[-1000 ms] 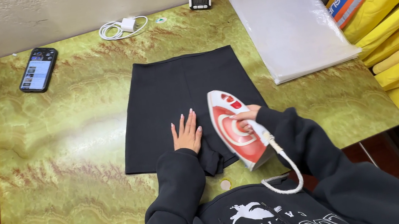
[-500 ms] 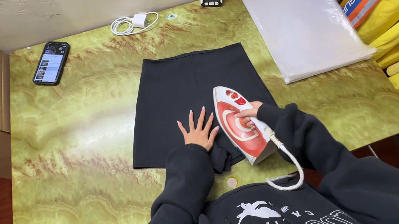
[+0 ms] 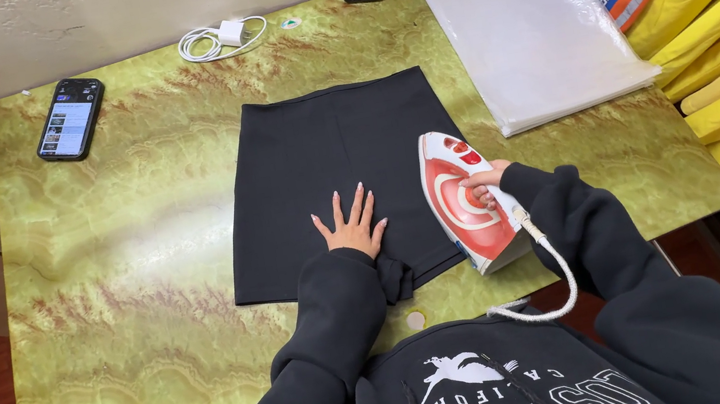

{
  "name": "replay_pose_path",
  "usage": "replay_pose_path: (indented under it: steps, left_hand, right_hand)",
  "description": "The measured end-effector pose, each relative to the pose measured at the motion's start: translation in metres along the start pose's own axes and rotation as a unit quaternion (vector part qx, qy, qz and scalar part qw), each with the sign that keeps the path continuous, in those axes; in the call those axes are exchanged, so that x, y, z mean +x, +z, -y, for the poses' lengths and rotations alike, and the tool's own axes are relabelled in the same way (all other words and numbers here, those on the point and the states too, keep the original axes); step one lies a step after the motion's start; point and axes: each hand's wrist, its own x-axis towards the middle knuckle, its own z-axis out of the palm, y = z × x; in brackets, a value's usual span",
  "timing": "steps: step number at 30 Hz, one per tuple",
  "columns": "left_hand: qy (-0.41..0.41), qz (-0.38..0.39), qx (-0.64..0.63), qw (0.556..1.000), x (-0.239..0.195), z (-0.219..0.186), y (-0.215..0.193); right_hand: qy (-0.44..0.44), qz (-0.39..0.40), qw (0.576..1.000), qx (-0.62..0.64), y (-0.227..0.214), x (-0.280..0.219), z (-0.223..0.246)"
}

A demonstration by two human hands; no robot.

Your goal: The person irons a black skirt laid flat on a table using a red and white iron. They smooth the fabric with one hand while moving the iron across the surface, then flip the skirt to iron the other side. A smartphone is briefly tapped during the process.

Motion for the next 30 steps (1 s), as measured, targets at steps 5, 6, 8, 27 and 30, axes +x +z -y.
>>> replay_pose_path:
  steps: [5, 6, 8, 27, 30]
  left_hand:
    - [-0.006, -0.004, 0.000, 1.000, -0.002, 0.003, 0.000]
    - [-0.013, -0.004, -0.003, 1.000, -0.003, 0.005, 0.000]
    - [-0.021, -0.003, -0.002, 1.000, -0.007, 0.009, 0.005]
    - [0.039, -0.082, -0.042, 0.995, 0.008, 0.035, 0.028]
    - [0.040, -0.072, -0.047, 0.995, 0.005, 0.035, 0.024]
  right_hand:
    - [-0.020, 0.011, 1.000, -0.008, 0.034, -0.008, -0.001]
    - [-0.025, 0.027, 0.999, -0.013, 0.046, -0.011, 0.001]
    - [-0.025, 0.042, 0.998, -0.030, 0.059, -0.011, -0.001]
    - [-0.032, 0.103, 0.993, 0.041, 0.091, 0.073, 0.004]
    - [-0.037, 0.074, 0.993, 0.086, 0.094, 0.036, 0.020]
